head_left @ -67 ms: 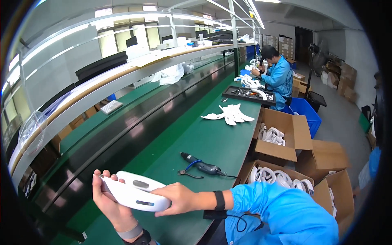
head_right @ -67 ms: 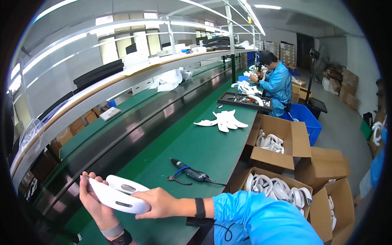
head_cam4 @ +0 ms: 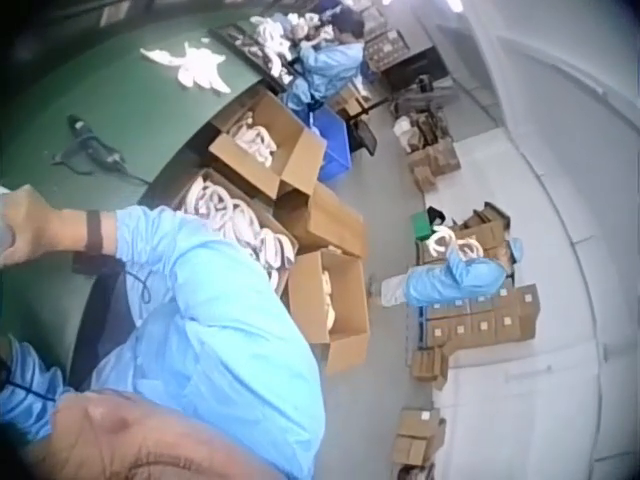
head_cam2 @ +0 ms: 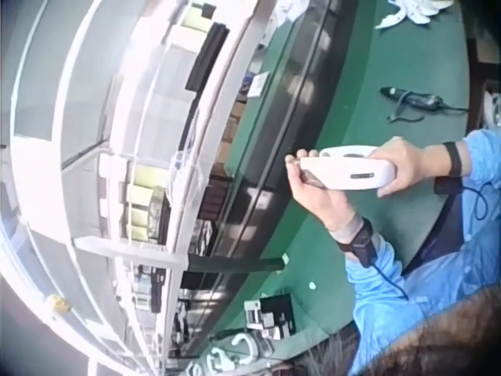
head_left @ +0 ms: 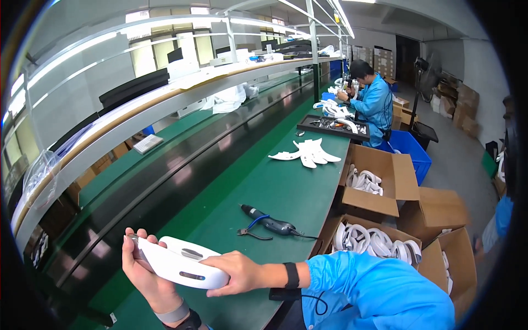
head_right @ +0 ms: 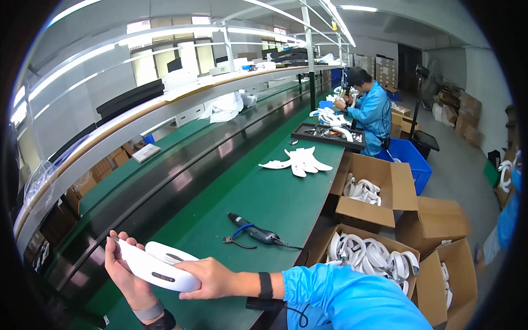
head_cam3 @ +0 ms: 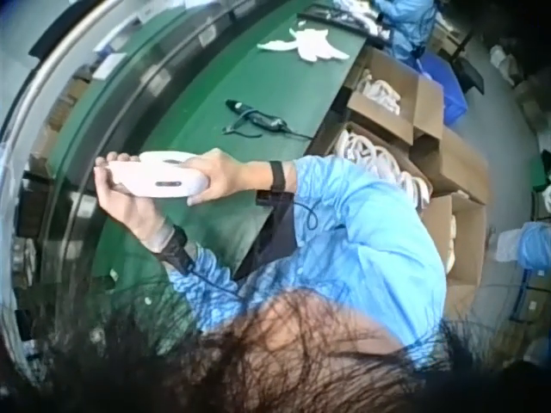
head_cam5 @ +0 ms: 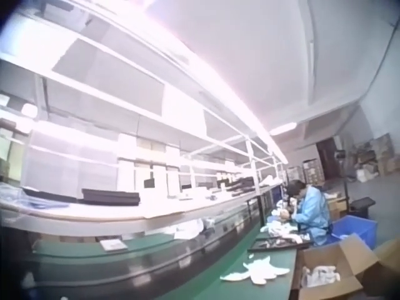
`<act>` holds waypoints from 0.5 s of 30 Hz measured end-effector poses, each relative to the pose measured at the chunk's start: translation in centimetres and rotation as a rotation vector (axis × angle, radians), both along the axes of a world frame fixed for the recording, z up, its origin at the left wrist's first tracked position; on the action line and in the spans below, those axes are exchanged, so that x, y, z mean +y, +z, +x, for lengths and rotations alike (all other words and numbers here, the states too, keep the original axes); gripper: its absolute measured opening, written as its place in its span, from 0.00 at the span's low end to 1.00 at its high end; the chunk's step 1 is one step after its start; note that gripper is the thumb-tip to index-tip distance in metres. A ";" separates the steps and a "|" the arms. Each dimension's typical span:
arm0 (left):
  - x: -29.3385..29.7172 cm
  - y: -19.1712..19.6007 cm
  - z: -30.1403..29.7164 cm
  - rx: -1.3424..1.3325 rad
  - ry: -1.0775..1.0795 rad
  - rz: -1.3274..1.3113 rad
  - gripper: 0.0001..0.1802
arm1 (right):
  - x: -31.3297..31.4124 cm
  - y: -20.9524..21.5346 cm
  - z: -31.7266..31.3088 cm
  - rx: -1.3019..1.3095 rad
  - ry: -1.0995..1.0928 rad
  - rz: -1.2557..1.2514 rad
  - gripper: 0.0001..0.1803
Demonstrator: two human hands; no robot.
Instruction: Assembling the internal battery and circuit board components into a white plastic neck-worn device housing.
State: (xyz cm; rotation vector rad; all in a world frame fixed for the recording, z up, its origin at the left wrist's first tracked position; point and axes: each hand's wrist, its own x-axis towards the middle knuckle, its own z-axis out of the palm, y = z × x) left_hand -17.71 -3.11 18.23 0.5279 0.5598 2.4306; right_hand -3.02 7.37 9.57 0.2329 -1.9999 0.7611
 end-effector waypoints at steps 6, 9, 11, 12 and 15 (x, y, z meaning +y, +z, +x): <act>2.1 -0.6 0.3 -0.147 0.110 -0.057 0.08 | -0.8 -0.5 0.5 0.072 -0.127 -0.178 0.35; 1.9 0.3 1.3 -0.221 0.223 -0.096 0.09 | -1.5 -0.6 0.1 0.071 -0.128 -0.275 0.33; 1.5 -0.1 1.0 -0.208 0.213 -0.110 0.11 | -2.0 -0.5 -0.4 0.129 -0.104 -0.346 0.32; 1.4 -0.4 0.7 -0.173 0.171 -0.108 0.13 | -2.3 -0.5 -0.1 0.093 -0.090 -0.433 0.30; 1.3 -1.4 0.0 -0.213 0.239 -0.059 0.12 | -1.9 -0.3 -0.7 0.188 -0.149 -0.259 0.28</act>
